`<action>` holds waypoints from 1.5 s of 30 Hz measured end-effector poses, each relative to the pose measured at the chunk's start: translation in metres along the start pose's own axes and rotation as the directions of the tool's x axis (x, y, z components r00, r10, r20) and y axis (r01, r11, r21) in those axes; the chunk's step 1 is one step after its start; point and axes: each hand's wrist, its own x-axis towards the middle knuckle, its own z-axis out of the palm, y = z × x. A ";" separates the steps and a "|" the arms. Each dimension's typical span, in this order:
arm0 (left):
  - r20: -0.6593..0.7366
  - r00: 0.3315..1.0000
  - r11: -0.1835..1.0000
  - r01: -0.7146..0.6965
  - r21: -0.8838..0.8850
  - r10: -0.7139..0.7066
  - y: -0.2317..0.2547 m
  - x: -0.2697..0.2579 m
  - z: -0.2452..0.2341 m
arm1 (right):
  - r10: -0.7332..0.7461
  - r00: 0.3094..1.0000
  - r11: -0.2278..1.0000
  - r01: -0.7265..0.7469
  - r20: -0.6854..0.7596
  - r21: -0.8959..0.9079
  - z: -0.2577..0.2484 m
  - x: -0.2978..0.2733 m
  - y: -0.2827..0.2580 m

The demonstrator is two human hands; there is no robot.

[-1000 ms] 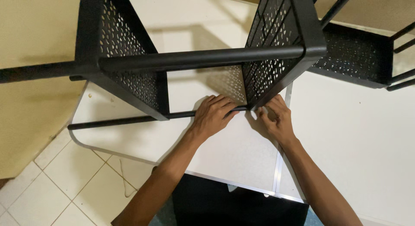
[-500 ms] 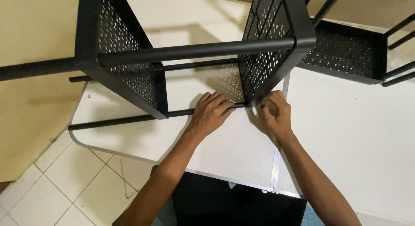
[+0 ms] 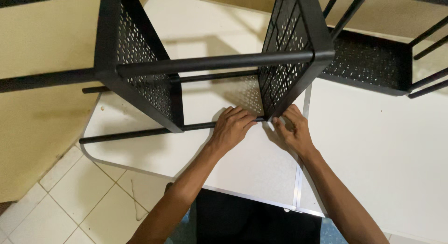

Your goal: The person assembles a black metal shelving unit on a white table. They insert horizontal support bars into the side panels and then attach a perforated shelf panel to the frame.

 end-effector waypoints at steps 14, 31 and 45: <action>0.019 0.995 0.994 0.100 -0.034 -0.099 0.001 0.002 -0.012 | 0.109 0.993 0.975 -0.099 -0.037 0.197 0.005 -0.006 0.018; 0.065 0.989 0.988 0.135 -0.070 -0.130 -0.001 0.001 -0.010 | 0.178 0.982 0.962 -0.186 0.056 0.202 0.003 -0.005 0.014; 0.117 0.983 0.990 0.144 0.009 -0.144 -0.004 -0.004 -0.024 | 0.052 0.999 0.976 -0.053 0.008 0.210 0.003 -0.009 0.026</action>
